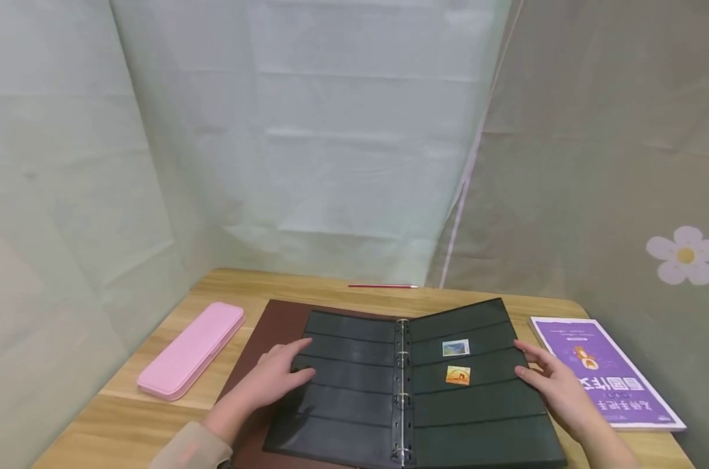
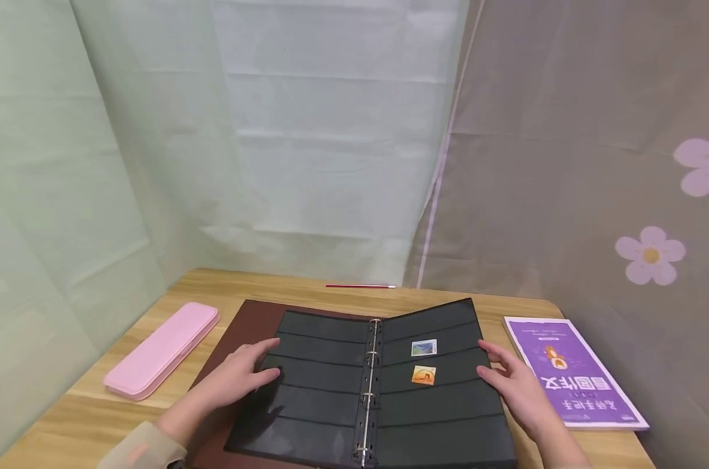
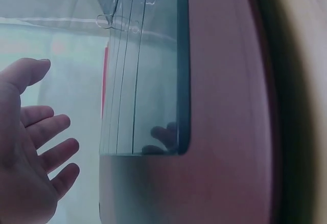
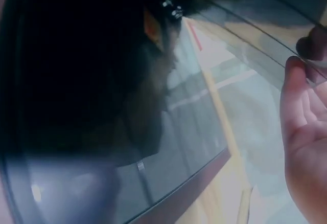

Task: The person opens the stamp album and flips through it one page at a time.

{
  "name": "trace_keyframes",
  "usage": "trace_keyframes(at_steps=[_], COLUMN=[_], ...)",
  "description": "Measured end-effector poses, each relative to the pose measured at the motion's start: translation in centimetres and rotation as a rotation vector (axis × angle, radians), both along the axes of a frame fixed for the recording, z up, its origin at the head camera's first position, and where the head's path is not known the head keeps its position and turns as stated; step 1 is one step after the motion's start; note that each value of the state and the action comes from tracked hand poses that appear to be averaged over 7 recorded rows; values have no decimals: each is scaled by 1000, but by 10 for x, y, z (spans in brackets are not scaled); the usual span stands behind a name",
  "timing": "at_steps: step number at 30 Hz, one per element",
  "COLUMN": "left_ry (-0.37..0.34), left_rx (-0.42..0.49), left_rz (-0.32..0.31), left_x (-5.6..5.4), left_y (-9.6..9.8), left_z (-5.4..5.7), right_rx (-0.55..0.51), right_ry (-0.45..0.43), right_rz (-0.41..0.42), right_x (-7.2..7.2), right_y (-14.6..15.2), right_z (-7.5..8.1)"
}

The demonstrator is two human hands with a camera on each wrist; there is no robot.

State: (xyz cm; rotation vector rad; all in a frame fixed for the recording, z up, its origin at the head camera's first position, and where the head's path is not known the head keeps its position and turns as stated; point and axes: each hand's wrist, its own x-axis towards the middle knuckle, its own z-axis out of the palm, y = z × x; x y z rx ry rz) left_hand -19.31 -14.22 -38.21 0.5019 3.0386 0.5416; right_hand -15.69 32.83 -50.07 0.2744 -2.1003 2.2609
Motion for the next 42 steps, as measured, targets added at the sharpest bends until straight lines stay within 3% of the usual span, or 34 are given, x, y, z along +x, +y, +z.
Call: trace_keyframes(at_steps=[9, 20, 32, 42], left_ry=[-3, -20, -21, -22], left_rx=[15, 14, 19, 38], left_rz=[-7, -25, -33, -36], left_x=[-2, -1, -2, 0], left_y=[6, 15, 18, 21], left_z=[0, 4, 5, 7], right_rx=[85, 104, 209, 158], right_ry=[12, 71, 146, 183], right_rz=[-43, -19, -48, -5], right_x=[-6, -10, -12, -16], right_y=[-7, -14, -22, -33], right_z=[29, 55, 78, 95])
